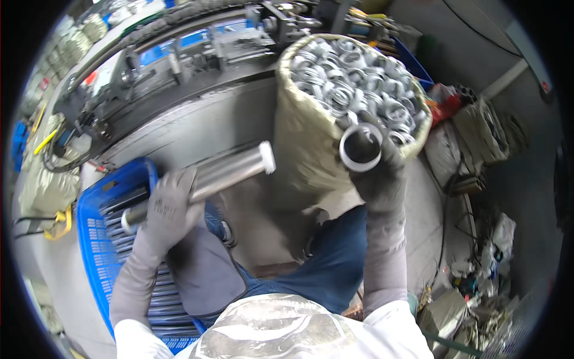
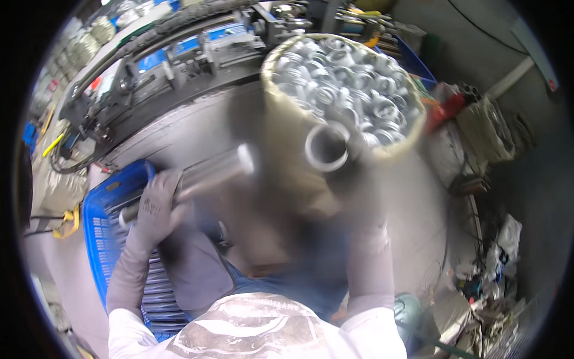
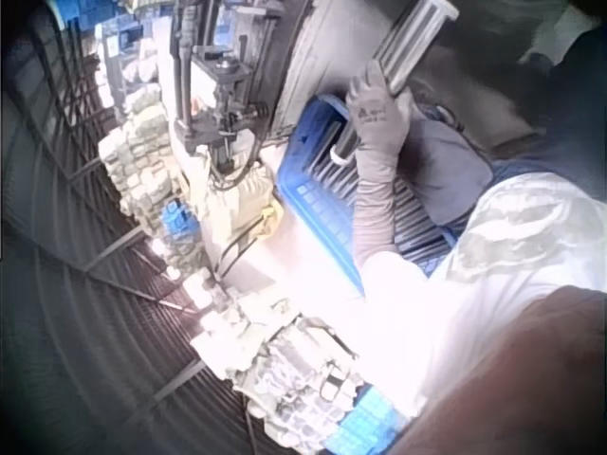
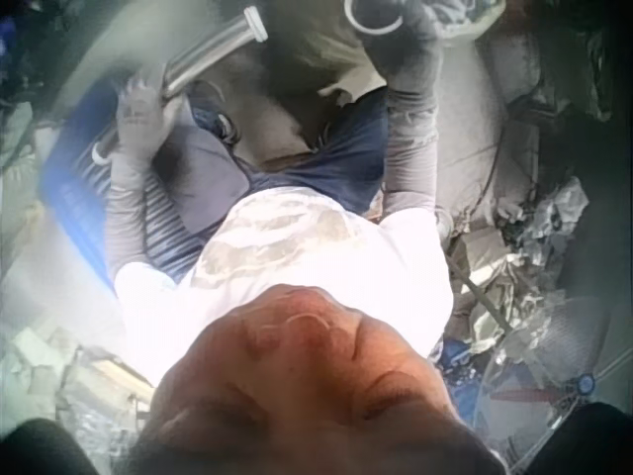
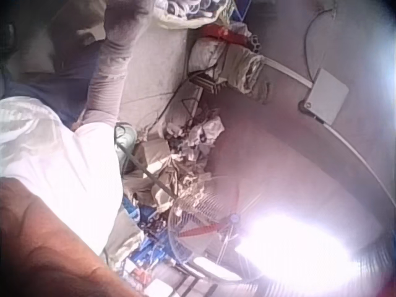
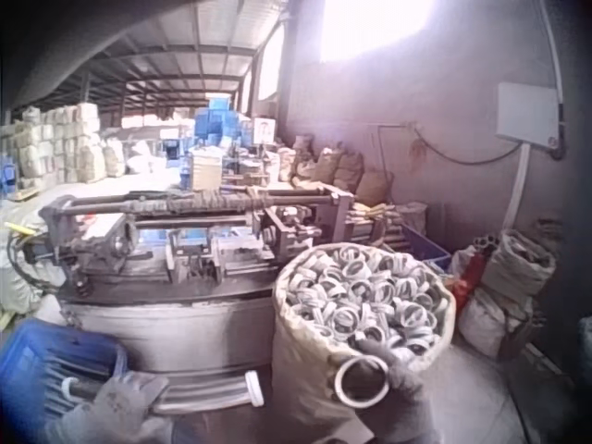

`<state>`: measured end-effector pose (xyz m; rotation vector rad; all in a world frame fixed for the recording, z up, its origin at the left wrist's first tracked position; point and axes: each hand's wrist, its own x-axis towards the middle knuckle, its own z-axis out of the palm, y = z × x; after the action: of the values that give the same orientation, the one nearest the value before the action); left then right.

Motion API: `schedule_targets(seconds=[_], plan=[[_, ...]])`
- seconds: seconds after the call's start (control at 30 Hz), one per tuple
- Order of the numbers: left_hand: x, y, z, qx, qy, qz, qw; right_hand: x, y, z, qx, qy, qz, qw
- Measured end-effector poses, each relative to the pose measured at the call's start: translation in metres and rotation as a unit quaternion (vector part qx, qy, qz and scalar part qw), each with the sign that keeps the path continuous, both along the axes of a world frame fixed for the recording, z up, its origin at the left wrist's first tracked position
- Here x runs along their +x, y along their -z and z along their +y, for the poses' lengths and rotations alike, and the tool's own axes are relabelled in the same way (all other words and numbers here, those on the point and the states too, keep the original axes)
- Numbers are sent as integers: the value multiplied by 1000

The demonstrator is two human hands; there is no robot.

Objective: The person assembles metal tubes with white plastic rings by hand, then places the assembled components into a blue basket.

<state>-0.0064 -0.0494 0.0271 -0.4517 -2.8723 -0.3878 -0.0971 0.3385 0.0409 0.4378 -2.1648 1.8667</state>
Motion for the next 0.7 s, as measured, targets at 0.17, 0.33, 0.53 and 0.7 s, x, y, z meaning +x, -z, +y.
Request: schedule_targets(seconds=[0.17, 0.33, 0.53, 0.7], plan=[[-133, -31, 1, -67, -7, 250, 966, 6, 75, -34, -43, -155, -146, 976], [-280, -52, -14, -154, -107, 292, 938, 9, 144, -48, -88, -213, -229, 946], [-374, -62, -25, -238, -178, 189, 936, 2, 115, -53, 15, -192, -236, 952], [-396, -54, -41, -210, -182, 179, 944, -6, 86, -60, -32, -204, -317, 926]])
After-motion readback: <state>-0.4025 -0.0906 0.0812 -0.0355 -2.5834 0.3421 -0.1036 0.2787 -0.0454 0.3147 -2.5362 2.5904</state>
